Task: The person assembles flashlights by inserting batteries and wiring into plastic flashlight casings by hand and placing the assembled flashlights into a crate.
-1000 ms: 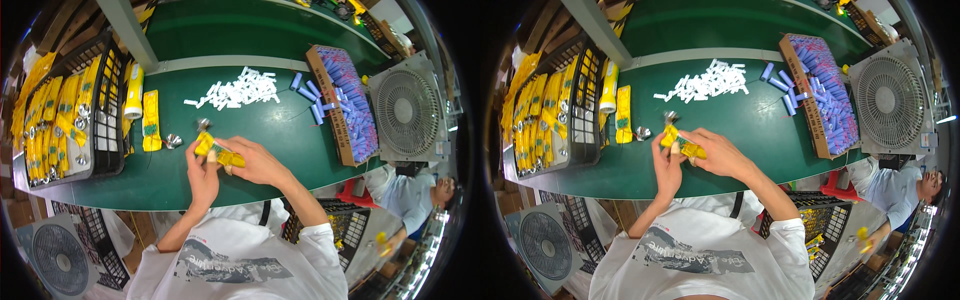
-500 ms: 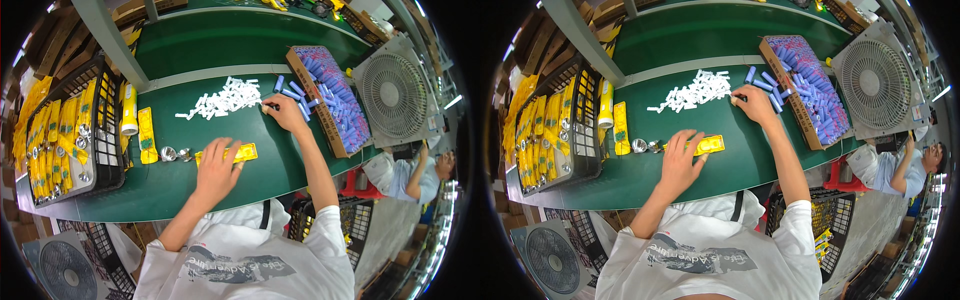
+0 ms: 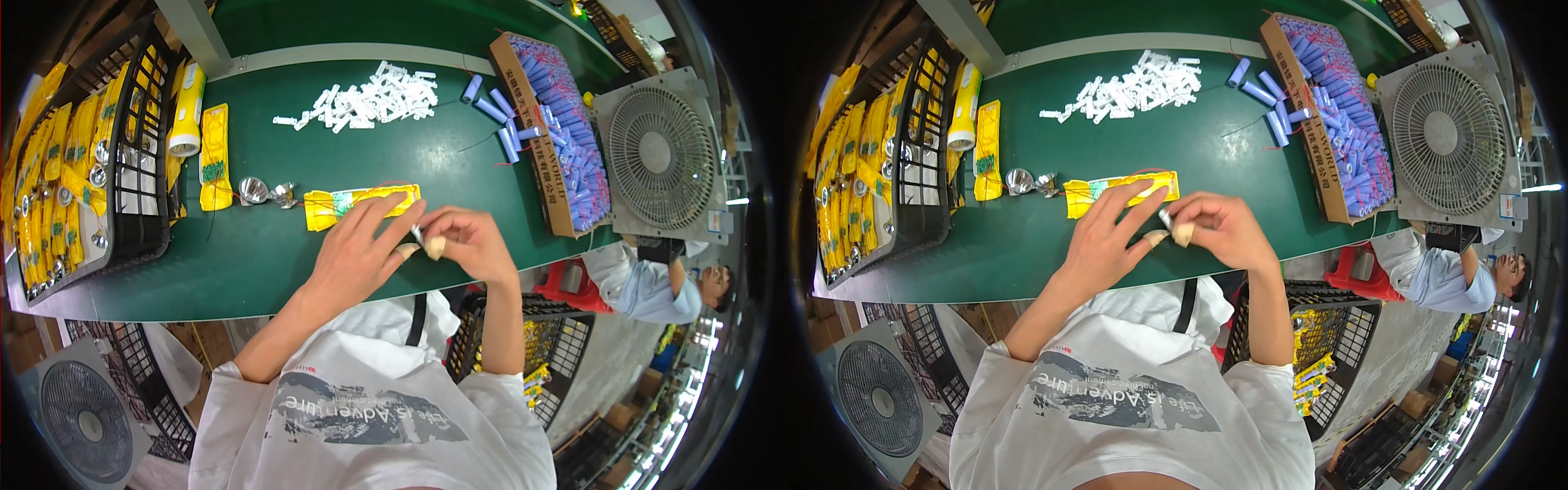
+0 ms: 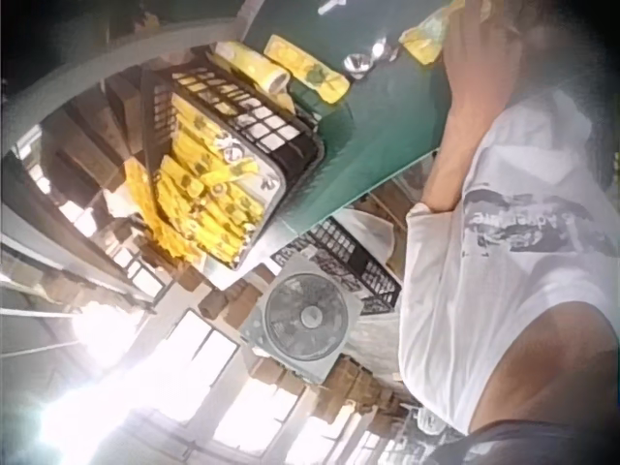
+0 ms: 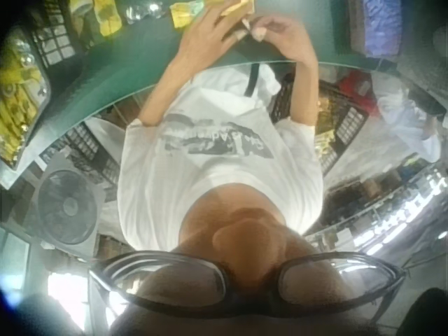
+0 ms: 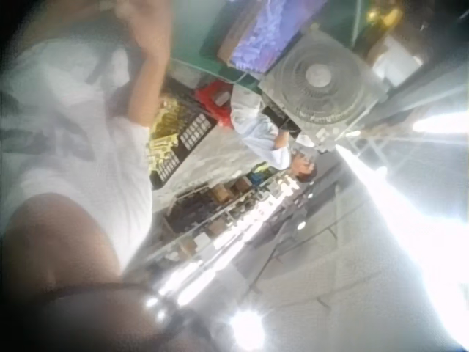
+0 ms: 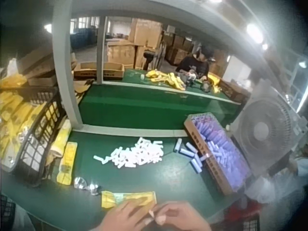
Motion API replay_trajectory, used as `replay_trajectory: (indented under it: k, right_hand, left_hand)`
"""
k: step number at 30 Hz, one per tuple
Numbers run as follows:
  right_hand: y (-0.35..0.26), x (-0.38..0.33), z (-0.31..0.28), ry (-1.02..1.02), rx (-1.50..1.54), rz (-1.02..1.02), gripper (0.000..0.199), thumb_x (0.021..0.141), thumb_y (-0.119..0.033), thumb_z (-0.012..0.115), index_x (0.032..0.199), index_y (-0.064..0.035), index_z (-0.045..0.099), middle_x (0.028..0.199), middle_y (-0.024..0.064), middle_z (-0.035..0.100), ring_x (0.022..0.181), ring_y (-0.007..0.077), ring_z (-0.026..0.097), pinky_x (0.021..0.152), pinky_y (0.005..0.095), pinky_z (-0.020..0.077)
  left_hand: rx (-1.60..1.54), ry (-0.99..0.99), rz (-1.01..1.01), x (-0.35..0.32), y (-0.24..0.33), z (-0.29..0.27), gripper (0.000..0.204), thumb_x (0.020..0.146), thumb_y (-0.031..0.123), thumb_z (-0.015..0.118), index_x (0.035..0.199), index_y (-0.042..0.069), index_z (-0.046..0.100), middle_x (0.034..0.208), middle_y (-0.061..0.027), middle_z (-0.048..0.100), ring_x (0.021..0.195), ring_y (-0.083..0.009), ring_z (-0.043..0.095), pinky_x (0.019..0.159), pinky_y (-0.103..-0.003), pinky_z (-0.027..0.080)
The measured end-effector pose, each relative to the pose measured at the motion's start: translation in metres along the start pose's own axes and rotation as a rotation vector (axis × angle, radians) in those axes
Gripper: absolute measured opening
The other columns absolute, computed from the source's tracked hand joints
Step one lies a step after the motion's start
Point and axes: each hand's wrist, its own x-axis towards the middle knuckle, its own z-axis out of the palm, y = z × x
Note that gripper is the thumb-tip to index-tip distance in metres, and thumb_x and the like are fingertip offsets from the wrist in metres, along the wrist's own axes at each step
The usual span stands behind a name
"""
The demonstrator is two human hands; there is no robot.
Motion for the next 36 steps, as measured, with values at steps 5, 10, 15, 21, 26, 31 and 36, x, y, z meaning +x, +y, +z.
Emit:
replay_trajectory:
  k: [5, 10, 15, 21, 26, 31, 36]
  right_hand:
    - [0.003, -0.02, 0.003, -0.001, 0.087, 0.006, 0.017, 0.091, 0.005, 0.073, 0.108, 0.0055, 0.073, 0.117, 0.0117, 0.073, 0.1, 0.0156, 0.071, 0.088, 0.0289, 0.058]
    - [0.001, -0.025, 0.024, 0.084, -0.012, -0.22, 0.03, 0.088, 0.004, 0.077, 0.117, 0.0051, 0.074, 0.113, 0.0133, 0.076, 0.098, 0.0173, 0.073, 0.085, 0.0298, 0.0592]
    - [0.01, -0.016, 0.018, 0.139, 0.023, -0.242, 0.03, 0.088, 0.006, 0.077, 0.117, 0.0057, 0.074, 0.11, 0.0137, 0.077, 0.098, 0.0179, 0.074, 0.088, 0.0304, 0.0591]
    - [0.018, 0.005, -0.016, 0.213, 0.162, -0.196, 0.017, 0.093, 0.005, 0.073, 0.11, 0.0053, 0.073, 0.105, 0.0113, 0.077, 0.096, 0.0158, 0.073, 0.087, 0.0299, 0.0593]
    - [0.022, 0.021, -0.022, 0.263, 0.007, -0.115, 0.016, 0.095, 0.001, 0.073, 0.111, 0.004, 0.074, 0.103, 0.0093, 0.077, 0.093, 0.012, 0.072, 0.084, 0.0261, 0.0574]
    - [0.03, 0.028, -0.014, 0.201, -0.079, -0.068, 0.018, 0.094, -0.002, 0.074, 0.111, 0.0019, 0.076, 0.103, 0.0069, 0.078, 0.093, 0.0107, 0.072, 0.084, 0.0252, 0.0567]
    - [0.019, 0.031, -0.011, 0.2, -0.251, -0.005, 0.019, 0.095, -0.002, 0.071, 0.113, 0.0013, 0.076, 0.103, 0.0061, 0.078, 0.092, 0.0107, 0.072, 0.084, 0.0253, 0.0567]
  left_hand:
    - [-0.205, 0.031, 0.041, -0.014, -0.005, 0.017, 0.02, 0.082, 0.004, 0.08, 0.102, 0.003, 0.077, 0.091, -0.0069, 0.074, 0.077, -0.0248, 0.071, 0.069, -0.035, 0.058]
    - [-0.472, 0.0, -0.348, -0.015, 0.01, 0.02, 0.012, 0.088, 0.005, 0.08, 0.099, 0.0, 0.078, 0.087, -0.009, 0.075, 0.066, -0.0169, 0.07, 0.062, -0.028, 0.054]
    - [-0.6, -0.02, -0.475, -0.007, 0.014, 0.02, 0.011, 0.091, 0.005, 0.078, 0.1, -0.001, 0.077, 0.092, -0.0109, 0.076, 0.071, -0.0155, 0.071, 0.066, -0.027, 0.054]
    - [0.187, -0.018, -0.038, 0.031, -0.005, -0.011, 0.042, 0.082, 0.017, 0.084, 0.12, 0.004, 0.071, 0.12, -0.0099, 0.068, 0.113, -0.0292, 0.064, 0.094, -0.043, 0.051]
    - [0.283, -0.303, -0.079, 0.037, -0.035, -0.005, 0.049, 0.08, 0.021, 0.086, 0.122, 0.006, 0.065, 0.12, -0.0082, 0.064, 0.116, -0.0307, 0.059, 0.098, -0.045, 0.048]
    - [0.042, -0.329, -0.242, 0.036, -0.04, -0.003, 0.035, 0.082, 0.017, 0.083, 0.109, 0.004, 0.065, 0.114, -0.0083, 0.065, 0.109, -0.0305, 0.06, 0.093, -0.042, 0.049]
    - [0.039, -0.315, -0.145, 0.029, -0.047, 0.0, 0.024, 0.084, 0.014, 0.08, 0.101, 0.004, 0.068, 0.114, -0.0069, 0.065, 0.109, -0.0285, 0.06, 0.094, -0.042, 0.047]
